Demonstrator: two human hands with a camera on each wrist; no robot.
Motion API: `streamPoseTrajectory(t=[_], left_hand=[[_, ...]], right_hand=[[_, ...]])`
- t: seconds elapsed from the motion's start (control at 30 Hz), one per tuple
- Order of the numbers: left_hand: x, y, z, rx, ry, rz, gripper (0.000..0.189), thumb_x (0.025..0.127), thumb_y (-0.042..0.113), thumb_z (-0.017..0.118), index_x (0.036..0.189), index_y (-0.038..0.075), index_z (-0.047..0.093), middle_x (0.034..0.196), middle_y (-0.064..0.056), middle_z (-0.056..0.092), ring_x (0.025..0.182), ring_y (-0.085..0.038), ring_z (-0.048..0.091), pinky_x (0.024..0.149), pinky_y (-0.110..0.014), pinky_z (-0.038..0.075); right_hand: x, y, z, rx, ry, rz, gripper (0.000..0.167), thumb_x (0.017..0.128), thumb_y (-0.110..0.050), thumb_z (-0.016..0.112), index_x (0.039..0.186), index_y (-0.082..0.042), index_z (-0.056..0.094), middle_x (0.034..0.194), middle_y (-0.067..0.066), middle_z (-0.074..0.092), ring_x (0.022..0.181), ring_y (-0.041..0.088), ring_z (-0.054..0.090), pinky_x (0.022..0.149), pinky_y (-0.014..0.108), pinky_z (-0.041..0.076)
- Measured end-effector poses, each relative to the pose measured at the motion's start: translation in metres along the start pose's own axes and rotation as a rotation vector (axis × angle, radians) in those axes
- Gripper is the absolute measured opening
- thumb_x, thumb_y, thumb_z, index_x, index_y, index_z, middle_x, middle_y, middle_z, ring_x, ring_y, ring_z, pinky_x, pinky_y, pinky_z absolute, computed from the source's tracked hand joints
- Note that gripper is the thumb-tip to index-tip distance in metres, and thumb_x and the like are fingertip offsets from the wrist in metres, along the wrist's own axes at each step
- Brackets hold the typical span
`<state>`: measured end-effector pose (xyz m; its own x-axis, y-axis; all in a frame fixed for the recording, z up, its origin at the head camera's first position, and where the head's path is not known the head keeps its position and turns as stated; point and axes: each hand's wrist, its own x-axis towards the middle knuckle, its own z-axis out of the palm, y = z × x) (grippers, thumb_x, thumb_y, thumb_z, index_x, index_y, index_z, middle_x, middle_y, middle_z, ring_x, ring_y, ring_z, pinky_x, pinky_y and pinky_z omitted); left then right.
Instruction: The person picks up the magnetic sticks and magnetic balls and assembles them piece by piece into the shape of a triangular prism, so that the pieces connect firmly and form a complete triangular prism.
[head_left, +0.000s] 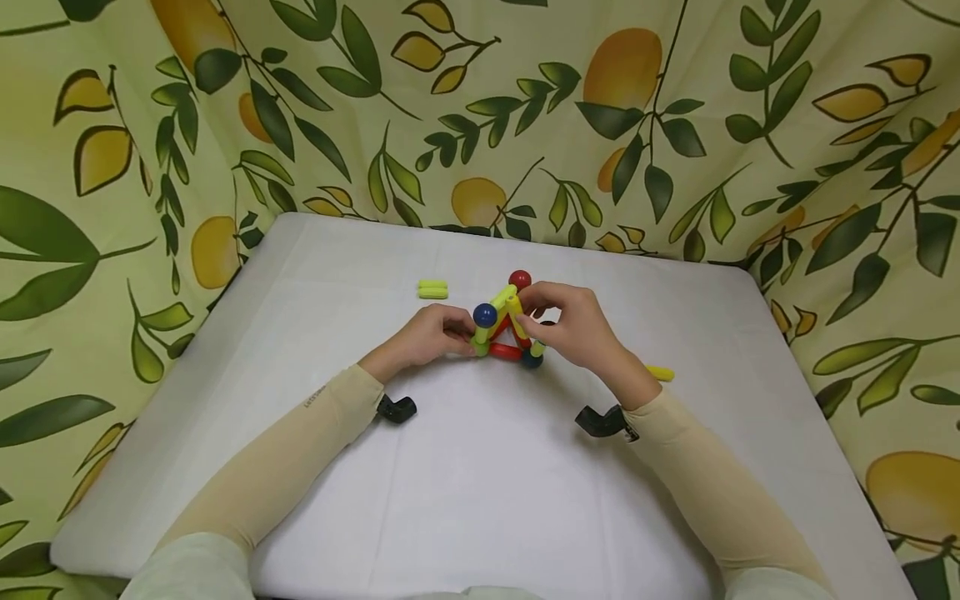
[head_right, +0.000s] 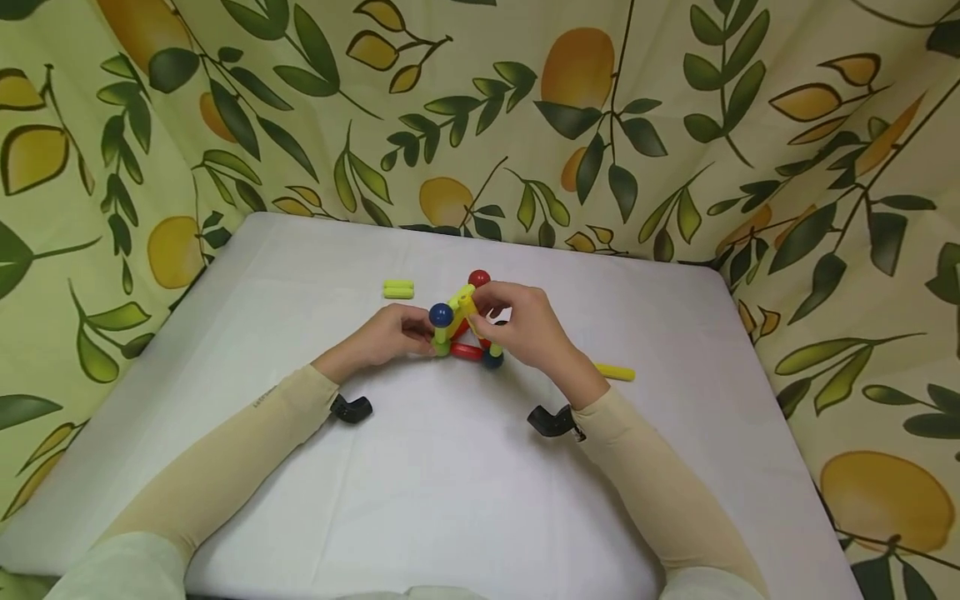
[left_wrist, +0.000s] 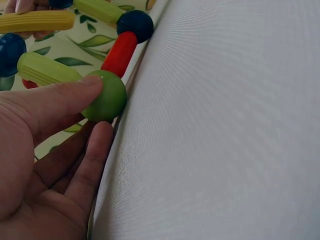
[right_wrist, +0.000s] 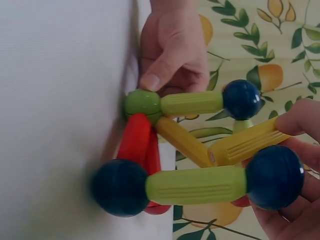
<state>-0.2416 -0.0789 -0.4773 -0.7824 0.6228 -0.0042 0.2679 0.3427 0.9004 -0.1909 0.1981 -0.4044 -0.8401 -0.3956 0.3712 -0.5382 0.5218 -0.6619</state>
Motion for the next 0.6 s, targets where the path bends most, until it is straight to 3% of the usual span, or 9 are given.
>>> streamPoseTrajectory(t=[0.27, 0.43, 0.6], left_hand=[[0.0025, 0.0017, -0.002, -0.002, 0.001, 0.01, 0.021, 0.089, 0.003, 0.089, 0.107, 0.004, 0.077, 0.107, -0.007, 0.078, 0.1, -0.021, 0.073, 0.091, -0.034, 0.06], [0.0024, 0.0008, -0.0019, 0.011, 0.005, -0.002, 0.021, 0.089, 0.003, 0.089, 0.106, 0.004, 0.077, 0.106, -0.006, 0.078, 0.099, -0.021, 0.073, 0.091, -0.034, 0.06], [0.0014, 0.0002, -0.001, 0.008, 0.0, -0.004, 0.022, 0.089, 0.003, 0.089, 0.107, 0.004, 0.077, 0.106, -0.006, 0.078, 0.1, -0.021, 0.073, 0.091, -0.034, 0.06]], right_hand=[[-0.0022, 0.0064, 0.0042, -0.111, -0.103, 0.031, 0.018, 0.096, -0.013, 0.084, 0.113, -0.011, 0.081, 0.103, -0.001, 0.078, 0.099, 0.03, 0.073, 0.082, 0.043, 0.059], [-0.0025, 0.0054, 0.004, -0.169, -0.168, 0.083, 0.016, 0.096, -0.019, 0.084, 0.112, -0.014, 0.081, 0.102, -0.003, 0.078, 0.101, 0.028, 0.073, 0.086, 0.042, 0.058], [-0.0026, 0.0029, 0.0041, -0.216, -0.215, 0.085, 0.018, 0.097, -0.02, 0.083, 0.113, -0.013, 0.082, 0.101, -0.003, 0.078, 0.097, 0.024, 0.071, 0.084, 0.042, 0.056]])
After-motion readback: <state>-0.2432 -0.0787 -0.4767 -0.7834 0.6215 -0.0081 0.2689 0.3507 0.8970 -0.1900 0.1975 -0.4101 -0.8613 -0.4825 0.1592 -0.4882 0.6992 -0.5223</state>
